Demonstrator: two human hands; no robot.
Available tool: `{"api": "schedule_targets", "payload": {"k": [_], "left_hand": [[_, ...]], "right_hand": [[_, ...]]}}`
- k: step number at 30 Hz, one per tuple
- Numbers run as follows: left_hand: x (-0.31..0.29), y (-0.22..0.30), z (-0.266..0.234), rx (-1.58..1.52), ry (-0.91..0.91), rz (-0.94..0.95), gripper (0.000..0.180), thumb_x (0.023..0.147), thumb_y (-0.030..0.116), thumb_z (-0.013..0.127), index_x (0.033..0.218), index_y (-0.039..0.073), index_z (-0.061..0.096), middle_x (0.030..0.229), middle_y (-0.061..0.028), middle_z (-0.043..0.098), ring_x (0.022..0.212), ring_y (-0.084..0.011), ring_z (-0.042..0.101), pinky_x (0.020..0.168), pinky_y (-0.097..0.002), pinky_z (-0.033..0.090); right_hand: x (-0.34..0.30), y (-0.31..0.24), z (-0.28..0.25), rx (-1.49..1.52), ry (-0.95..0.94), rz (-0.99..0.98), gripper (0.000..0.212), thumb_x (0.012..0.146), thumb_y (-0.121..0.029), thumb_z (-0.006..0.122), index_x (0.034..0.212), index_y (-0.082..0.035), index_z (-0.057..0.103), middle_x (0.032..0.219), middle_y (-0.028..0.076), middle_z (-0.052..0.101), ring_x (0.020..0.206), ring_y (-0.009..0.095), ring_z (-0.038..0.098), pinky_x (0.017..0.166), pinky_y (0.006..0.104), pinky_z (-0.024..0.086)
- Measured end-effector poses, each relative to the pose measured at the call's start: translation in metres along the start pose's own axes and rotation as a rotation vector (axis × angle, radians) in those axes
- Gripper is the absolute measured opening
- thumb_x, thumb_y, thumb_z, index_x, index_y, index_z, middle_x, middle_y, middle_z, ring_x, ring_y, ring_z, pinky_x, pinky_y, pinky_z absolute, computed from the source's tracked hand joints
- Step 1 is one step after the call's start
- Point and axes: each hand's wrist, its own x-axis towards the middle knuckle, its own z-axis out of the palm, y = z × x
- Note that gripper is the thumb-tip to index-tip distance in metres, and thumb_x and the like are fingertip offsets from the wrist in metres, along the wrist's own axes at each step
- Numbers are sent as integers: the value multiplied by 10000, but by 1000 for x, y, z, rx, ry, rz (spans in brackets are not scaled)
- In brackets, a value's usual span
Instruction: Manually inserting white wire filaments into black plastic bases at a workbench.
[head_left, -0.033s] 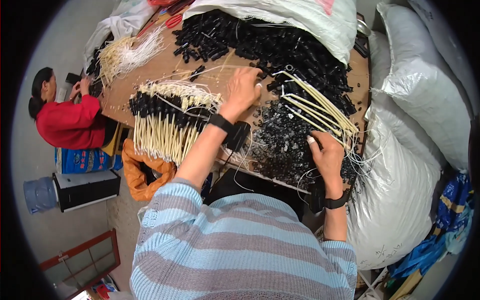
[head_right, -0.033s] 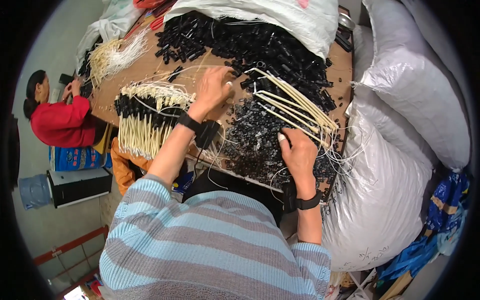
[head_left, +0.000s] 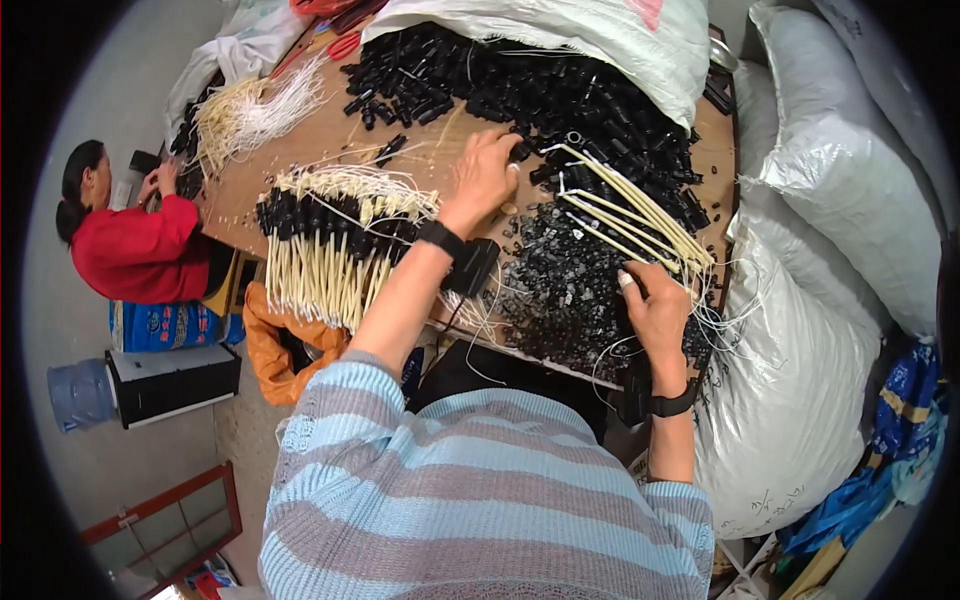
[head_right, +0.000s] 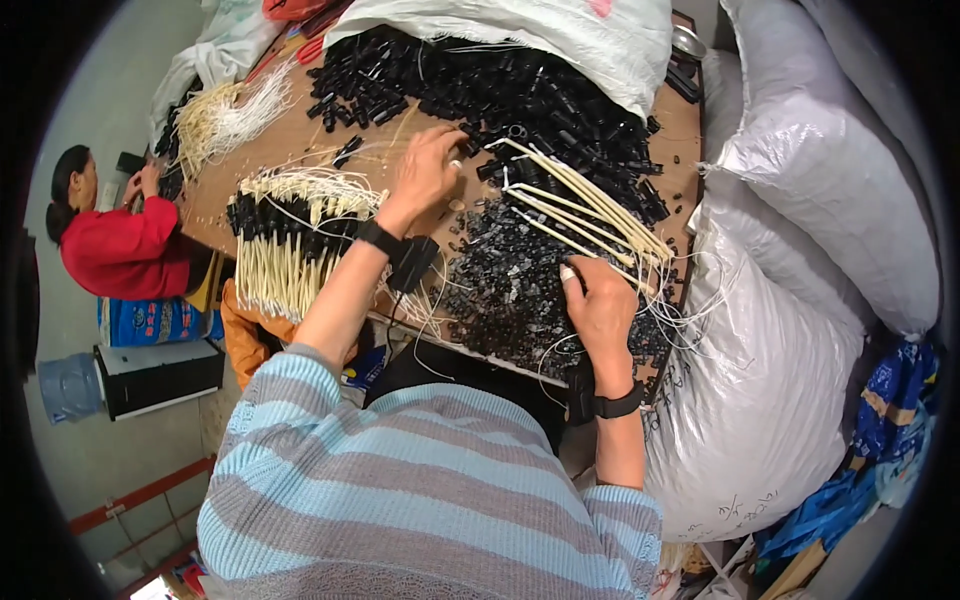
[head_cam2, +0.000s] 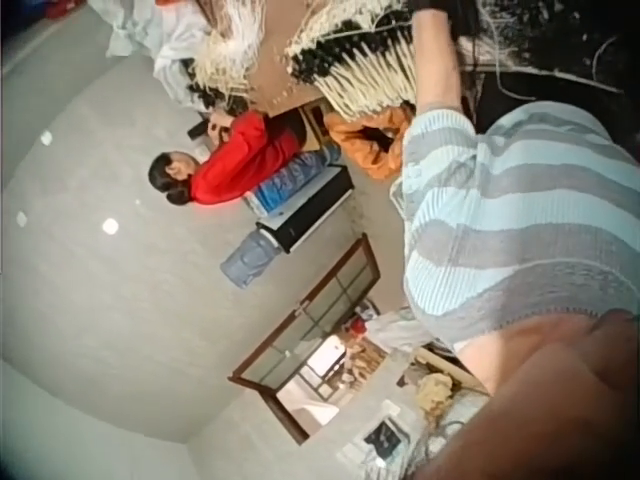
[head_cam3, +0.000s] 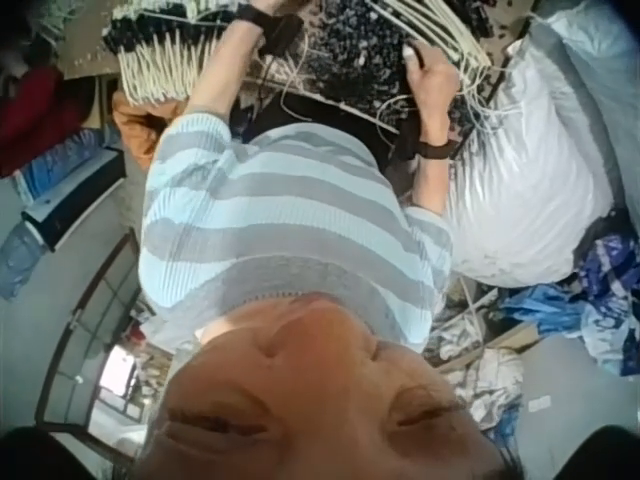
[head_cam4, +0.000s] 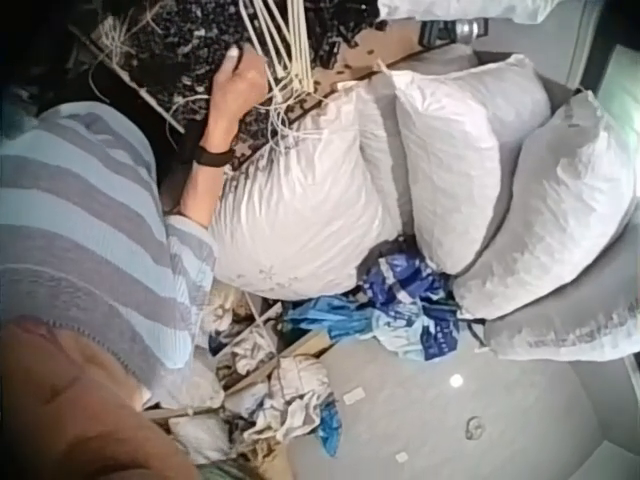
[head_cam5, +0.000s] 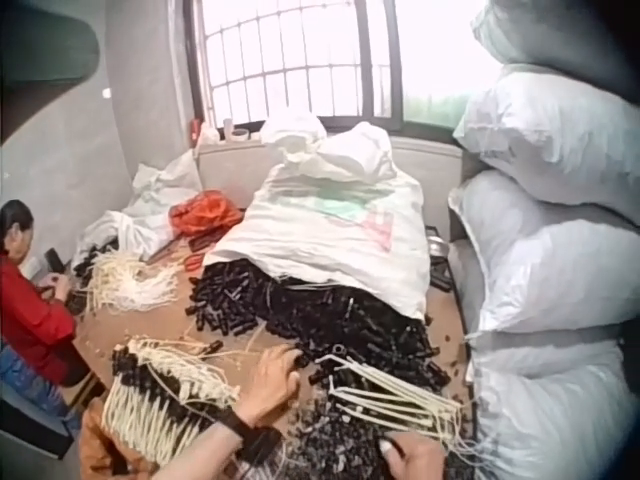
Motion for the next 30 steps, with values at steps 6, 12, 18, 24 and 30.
{"api": "schedule_targets", "payload": {"k": [6,12,18,24,30], "left_hand": [[14,-13,6,218,-376,-129,217,763,14,566,951,86,647,1025,-109,616,1049,-322,528,843,-439,449],[-28,56,-59,-348,-539,-298,291,791,195,619,1059,85,649,869,-136,665,788,-282,637,737,-401,503],[-87,43,-75,-240,-426,-484,331,795,159,615,1115,81,652,880,-171,690,774,-306,668,690,-387,509],[-80,32,-77,-142,-236,-360,324,795,154,630,1112,95,664,923,-141,698,787,-270,681,698,-350,521],[-101,66,-53,-634,-392,-474,371,779,18,566,1149,28,592,909,-28,621,827,-98,564,754,-252,472]], "right_hand": [[5,16,-5,-221,41,-39,120,735,-45,700,851,-47,670,833,107,625,766,312,621,650,403,484],[8,40,-1,-342,-79,104,121,765,-106,694,879,-69,671,867,123,644,806,340,629,695,427,482],[21,29,-4,-322,23,55,115,763,-86,672,877,-70,662,878,132,641,788,345,628,671,420,484],[23,41,3,-462,-28,71,118,750,-61,653,863,-58,618,833,140,616,750,358,611,646,440,474],[25,25,-7,-458,54,-198,99,769,-69,653,846,-50,593,786,112,602,749,311,593,656,391,440]]}}
